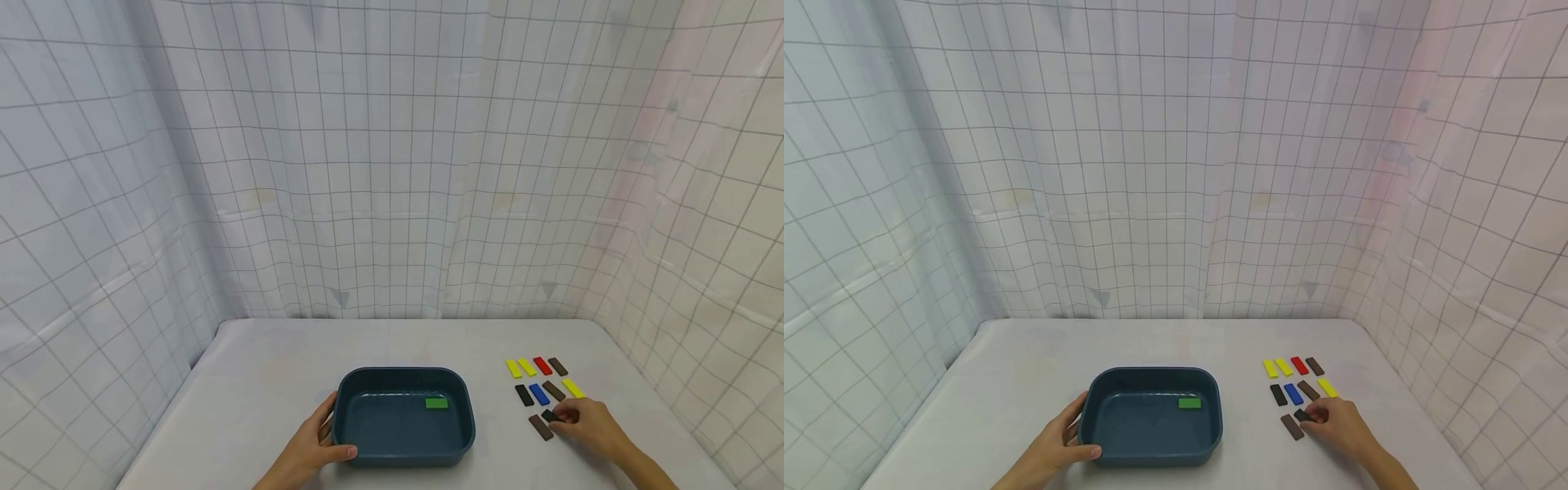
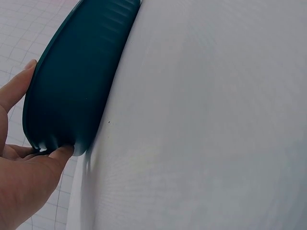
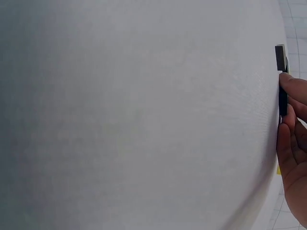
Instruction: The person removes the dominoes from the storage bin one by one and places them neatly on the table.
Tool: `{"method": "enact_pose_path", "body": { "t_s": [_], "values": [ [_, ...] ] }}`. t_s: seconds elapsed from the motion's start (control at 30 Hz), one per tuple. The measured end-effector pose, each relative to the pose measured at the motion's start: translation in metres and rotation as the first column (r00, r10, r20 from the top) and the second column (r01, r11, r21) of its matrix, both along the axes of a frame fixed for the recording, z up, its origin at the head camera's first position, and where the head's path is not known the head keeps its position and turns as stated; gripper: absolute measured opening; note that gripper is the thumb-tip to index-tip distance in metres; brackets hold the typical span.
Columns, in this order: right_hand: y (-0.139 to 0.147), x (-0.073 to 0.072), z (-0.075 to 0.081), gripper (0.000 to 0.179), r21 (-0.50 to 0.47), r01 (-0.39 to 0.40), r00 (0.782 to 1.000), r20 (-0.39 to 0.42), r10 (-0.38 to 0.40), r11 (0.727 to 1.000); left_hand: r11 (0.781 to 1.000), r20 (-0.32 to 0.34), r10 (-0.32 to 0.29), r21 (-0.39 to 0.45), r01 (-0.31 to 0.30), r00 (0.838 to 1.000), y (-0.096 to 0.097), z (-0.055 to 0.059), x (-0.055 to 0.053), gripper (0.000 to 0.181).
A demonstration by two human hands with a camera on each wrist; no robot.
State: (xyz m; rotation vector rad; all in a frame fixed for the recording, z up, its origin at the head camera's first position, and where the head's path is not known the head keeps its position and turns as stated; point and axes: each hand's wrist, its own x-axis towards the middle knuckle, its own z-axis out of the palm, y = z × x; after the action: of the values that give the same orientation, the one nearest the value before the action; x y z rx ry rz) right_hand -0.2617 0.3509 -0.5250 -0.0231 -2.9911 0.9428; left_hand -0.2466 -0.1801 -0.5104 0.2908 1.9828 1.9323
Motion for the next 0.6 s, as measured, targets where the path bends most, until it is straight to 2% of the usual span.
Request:
{"method": "enact_pose_path", "body": {
  "t_s": [0.27,0.6],
  "values": [
    [-0.0003,-0.0007,0.0005,0.026,0.019,0.004,1.000,0.024,-0.004,1.000,1.000,0.012,-0.013,0.020,0.013,1.000,0.0008,-0.0001,-0.0003,0.103],
    [0.0032,-0.0037,0.0069,0.029,0.039,-0.036,0.998,0.047,0.034,0.999,1.000,0.012,-0.004,0.012,0.004,1.000,0.0007,0.0018,0.0011,0.104]
  ]
}}
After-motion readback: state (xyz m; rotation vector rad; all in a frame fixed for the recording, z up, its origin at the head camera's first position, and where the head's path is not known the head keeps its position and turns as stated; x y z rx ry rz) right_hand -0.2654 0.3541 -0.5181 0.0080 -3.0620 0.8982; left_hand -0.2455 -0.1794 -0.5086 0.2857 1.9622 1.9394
